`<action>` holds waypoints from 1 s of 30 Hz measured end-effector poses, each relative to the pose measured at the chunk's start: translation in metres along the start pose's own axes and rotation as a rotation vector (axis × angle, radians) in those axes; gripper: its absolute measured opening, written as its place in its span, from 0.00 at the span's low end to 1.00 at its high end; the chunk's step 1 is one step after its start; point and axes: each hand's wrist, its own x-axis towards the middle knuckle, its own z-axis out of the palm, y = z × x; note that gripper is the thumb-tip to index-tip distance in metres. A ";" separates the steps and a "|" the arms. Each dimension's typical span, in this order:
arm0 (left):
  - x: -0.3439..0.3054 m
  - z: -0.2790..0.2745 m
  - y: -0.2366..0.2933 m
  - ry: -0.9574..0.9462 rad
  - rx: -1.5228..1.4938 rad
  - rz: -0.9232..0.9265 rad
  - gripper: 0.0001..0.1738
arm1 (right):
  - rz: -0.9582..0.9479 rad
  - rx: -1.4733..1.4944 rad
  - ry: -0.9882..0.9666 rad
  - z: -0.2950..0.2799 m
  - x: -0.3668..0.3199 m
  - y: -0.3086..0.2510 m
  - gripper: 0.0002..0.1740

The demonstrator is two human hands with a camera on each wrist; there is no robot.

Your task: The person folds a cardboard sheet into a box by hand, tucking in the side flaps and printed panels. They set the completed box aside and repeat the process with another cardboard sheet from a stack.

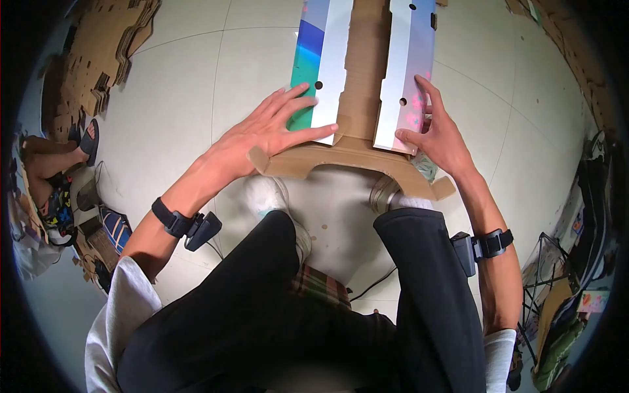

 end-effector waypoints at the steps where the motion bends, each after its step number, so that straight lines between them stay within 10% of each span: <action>1: 0.002 0.002 -0.002 0.018 0.033 0.056 0.53 | 0.000 -0.015 -0.007 0.000 0.000 0.000 0.61; 30: -0.002 0.019 0.007 -0.028 0.226 0.257 0.32 | -0.040 -0.206 -0.188 0.008 -0.010 0.001 0.69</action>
